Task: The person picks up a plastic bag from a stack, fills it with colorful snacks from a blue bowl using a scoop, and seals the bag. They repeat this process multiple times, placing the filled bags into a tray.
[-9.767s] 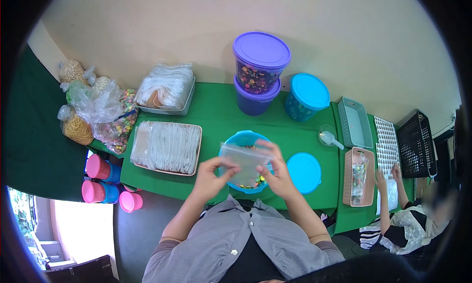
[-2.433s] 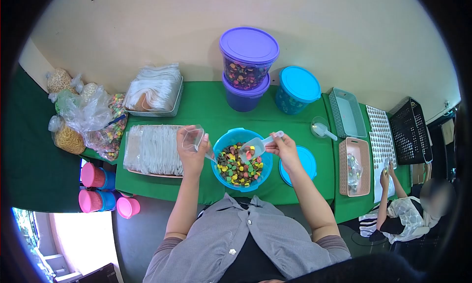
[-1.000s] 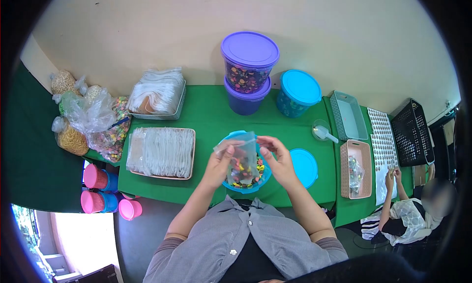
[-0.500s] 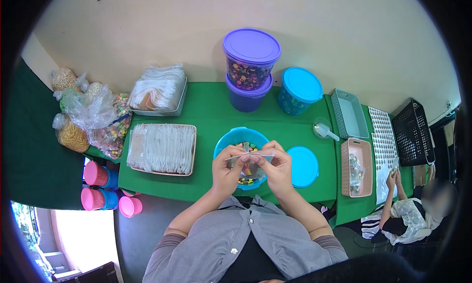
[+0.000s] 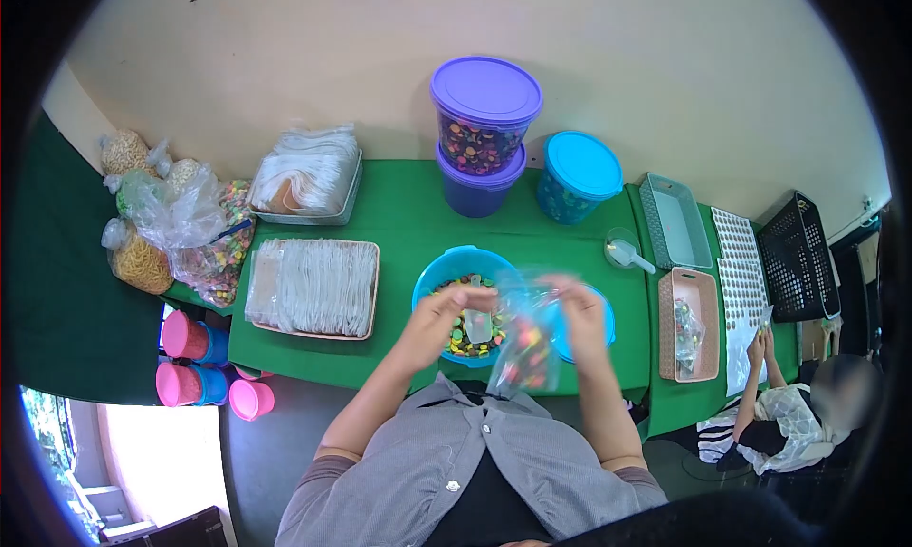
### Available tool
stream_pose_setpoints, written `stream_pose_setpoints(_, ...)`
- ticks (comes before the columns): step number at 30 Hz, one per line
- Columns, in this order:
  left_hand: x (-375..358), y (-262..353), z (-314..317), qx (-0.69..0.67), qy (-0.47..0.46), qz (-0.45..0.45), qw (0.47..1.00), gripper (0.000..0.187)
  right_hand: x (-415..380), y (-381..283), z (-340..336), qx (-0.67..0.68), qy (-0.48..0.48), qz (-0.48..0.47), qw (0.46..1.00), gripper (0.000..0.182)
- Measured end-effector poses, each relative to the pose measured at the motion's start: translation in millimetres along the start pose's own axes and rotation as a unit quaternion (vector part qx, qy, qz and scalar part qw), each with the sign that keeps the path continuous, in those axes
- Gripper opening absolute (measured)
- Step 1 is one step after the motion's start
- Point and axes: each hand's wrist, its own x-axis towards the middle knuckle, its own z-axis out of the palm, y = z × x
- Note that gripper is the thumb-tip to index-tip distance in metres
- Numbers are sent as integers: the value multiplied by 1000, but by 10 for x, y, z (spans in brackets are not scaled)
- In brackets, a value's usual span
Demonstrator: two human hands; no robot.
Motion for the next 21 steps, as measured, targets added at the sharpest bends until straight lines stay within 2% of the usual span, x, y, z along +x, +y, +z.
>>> stream_pose_setpoints(1,40,-92,-128,-8,39,15,999,48,74,120,-262,40,78,-5,996,17)
stream_pose_setpoints(2,51,-159,-277,45,104,24,993,46,150,146,-575,-43,163,1,986,16)
stream_pose_setpoints(3,34,-199,-434,144,168,24,975,39,181,393,-1088,-88,243,64,964,15)
stream_pose_setpoints(4,17,-300,-640,212,213,24,954,34,232,661,-1509,-48,360,61,930,15)
stream_pose_setpoints(5,-15,-449,-865,278,256,23,926,28,201,1036,-2155,-69,419,82,901,19)
stream_pose_setpoints(7,-168,-844,-1322,389,317,-25,864,33,-4,1352,-2991,-28,505,69,860,20)
stream_pose_setpoints(8,-254,-1021,-1470,390,317,-25,864,33,-164,1661,-3494,-27,536,58,842,20)
stream_pose_setpoints(10,-404,-1314,-1623,565,320,-120,751,48,-532,2030,-4155,5,616,58,786,33)
stream_pose_setpoints(11,-442,-1384,-1624,578,308,-141,743,59,-698,2136,-4279,-118,628,127,758,36)
stream_pose_setpoints(12,-454,-1407,-1609,577,309,-141,743,59,-833,2239,-4378,-240,627,194,715,40)
stream_pose_setpoints(13,-461,-1426,-1585,591,316,-124,731,59,-950,2409,-4519,-241,627,194,715,40)
stream_pose_setpoints(14,-465,-1444,-1551,605,323,-107,720,58,-1055,2598,-4679,-378,540,310,685,49)
stream_pose_setpoints(15,-448,-1405,-1491,605,322,-109,720,58,-1105,2695,-4753,-501,431,413,627,59)
stream_pose_setpoints(16,-419,-1305,-1407,616,317,-123,710,57,-821,2470,-4555,-502,429,414,627,59)
stream_pose_setpoints(18,-412,-1293,-1377,627,312,-138,700,55,-941,2083,-3688,-555,533,413,488,68)
stream_pose_setpoints(21,-400,-1394,-1395,635,333,-119,686,51,-780,1837,-3364,-523,582,373,499,74)
